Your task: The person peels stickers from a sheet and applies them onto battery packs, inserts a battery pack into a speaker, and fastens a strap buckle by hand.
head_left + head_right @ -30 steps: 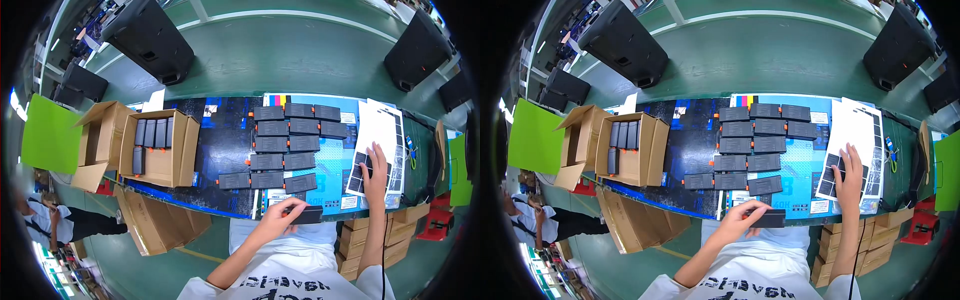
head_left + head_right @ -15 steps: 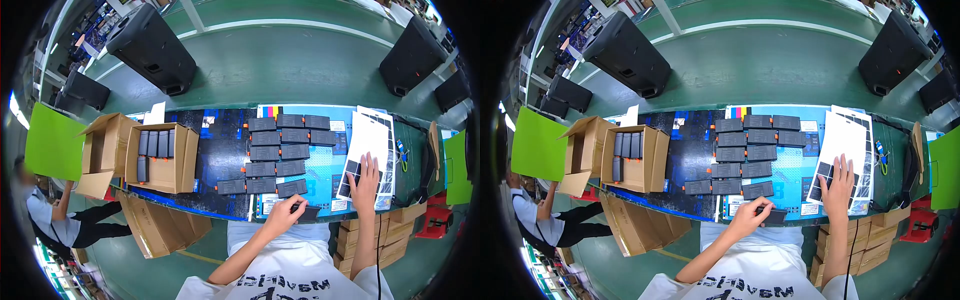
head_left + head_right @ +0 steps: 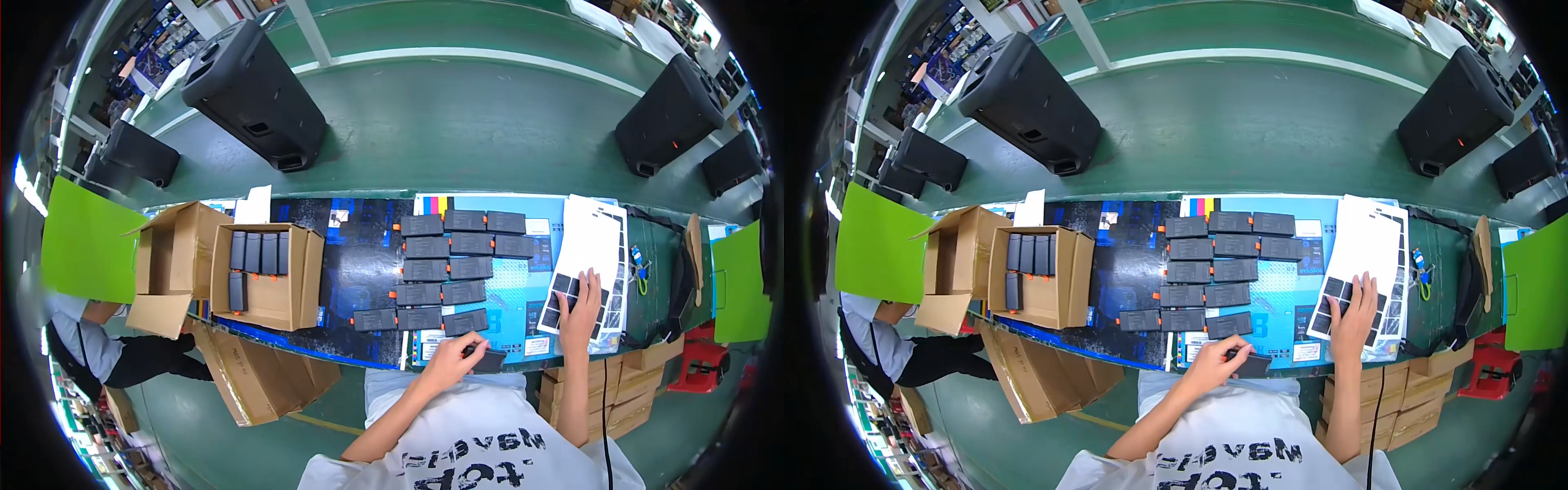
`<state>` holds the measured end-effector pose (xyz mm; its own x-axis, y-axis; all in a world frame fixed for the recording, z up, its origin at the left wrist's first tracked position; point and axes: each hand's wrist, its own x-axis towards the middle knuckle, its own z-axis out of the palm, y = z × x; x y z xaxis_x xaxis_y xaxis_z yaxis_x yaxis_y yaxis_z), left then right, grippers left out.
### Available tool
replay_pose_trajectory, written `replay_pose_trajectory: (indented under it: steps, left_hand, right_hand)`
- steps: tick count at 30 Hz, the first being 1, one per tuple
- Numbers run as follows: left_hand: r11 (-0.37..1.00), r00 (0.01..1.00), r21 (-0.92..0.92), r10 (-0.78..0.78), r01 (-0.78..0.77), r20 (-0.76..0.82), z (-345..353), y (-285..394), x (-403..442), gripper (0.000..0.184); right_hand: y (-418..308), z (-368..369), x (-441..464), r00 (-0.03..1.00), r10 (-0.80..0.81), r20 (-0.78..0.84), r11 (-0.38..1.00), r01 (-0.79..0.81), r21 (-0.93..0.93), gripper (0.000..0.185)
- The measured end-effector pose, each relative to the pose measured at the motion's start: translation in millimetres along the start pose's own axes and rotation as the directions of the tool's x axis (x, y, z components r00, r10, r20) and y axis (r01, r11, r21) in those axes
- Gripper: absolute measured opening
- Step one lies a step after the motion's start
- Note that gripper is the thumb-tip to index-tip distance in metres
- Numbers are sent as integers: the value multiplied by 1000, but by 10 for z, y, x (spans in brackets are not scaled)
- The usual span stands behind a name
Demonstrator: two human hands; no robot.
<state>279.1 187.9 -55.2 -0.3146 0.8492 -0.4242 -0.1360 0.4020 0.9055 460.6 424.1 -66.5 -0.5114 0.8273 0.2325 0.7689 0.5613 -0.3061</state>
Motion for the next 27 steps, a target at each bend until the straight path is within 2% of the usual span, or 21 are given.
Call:
replay_pose_trajectory:
  steps: [6,8,11,14,18,27]
  left_hand:
    - [1000,999,11,-27,27,22,-5,-46,25,25]
    - [999,999,28,-21,20,32,-28,-16,19,25]
    - [999,999,36,-13,11,40,-42,35,18,25]
    - [999,998,40,-1,-1,56,-52,26,21,24]
    - [1000,1000,-3,-16,16,17,-10,-25,9,22]
    - [999,999,-31,-44,43,-33,20,-8,6,21]
  right_hand:
    - [12,88,37,997,-22,-75,1000,21,-13,55]
    - [39,76,29,999,-18,-51,1000,17,-19,53]
    - [-2,17,36,1000,-20,-15,999,20,-27,59]
    - [-70,-21,37,1000,1,16,999,-2,49,78]
    - [49,146,-27,995,-50,-83,999,51,2,77]
    - [7,108,-36,996,11,-91,998,-5,65,69]
